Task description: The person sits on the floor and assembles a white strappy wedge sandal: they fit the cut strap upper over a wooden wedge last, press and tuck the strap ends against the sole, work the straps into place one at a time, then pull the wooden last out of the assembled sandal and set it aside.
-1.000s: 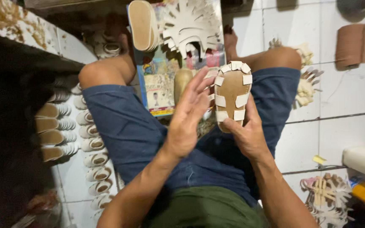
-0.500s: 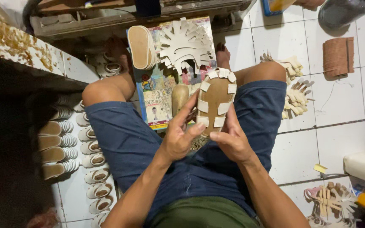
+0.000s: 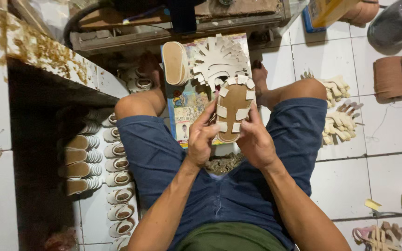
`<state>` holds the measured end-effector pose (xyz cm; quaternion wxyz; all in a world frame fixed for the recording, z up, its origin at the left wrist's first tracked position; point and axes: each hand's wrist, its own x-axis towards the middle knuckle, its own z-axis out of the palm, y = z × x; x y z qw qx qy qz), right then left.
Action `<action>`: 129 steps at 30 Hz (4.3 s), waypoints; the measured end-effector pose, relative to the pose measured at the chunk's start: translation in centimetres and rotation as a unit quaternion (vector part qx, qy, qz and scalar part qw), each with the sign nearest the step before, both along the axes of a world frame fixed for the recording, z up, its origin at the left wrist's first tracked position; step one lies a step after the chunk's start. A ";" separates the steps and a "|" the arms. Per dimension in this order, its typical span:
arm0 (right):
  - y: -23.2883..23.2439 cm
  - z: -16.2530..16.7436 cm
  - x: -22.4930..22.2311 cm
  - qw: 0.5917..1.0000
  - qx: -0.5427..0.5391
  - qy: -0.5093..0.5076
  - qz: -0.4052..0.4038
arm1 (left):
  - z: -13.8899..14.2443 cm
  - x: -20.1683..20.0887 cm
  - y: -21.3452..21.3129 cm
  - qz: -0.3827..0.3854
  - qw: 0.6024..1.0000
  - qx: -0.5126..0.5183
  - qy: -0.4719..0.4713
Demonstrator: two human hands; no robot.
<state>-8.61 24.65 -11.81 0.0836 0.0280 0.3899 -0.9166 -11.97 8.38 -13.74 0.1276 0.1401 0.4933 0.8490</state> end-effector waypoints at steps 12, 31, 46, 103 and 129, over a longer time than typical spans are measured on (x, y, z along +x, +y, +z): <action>-0.6 -0.7 0.4 0.998 0.005 -0.056 -0.010 | -2.9 0.8 0.8 0.034 0.979 0.111 -0.165; -1.5 2.2 2.8 0.859 0.473 0.136 -0.142 | 2.4 1.9 0.1 0.107 0.993 0.014 -0.040; -1.4 2.0 7.7 0.939 0.316 0.052 -0.126 | 5.5 2.7 -1.1 0.028 0.915 0.288 -0.281; -0.8 4.7 10.9 0.943 0.315 0.019 0.108 | 1.9 10.5 -5.0 -0.117 0.949 0.144 -0.254; -0.7 -2.3 12.5 0.931 0.215 -0.253 0.150 | 0.5 14.1 -3.8 -0.016 0.899 0.033 -0.436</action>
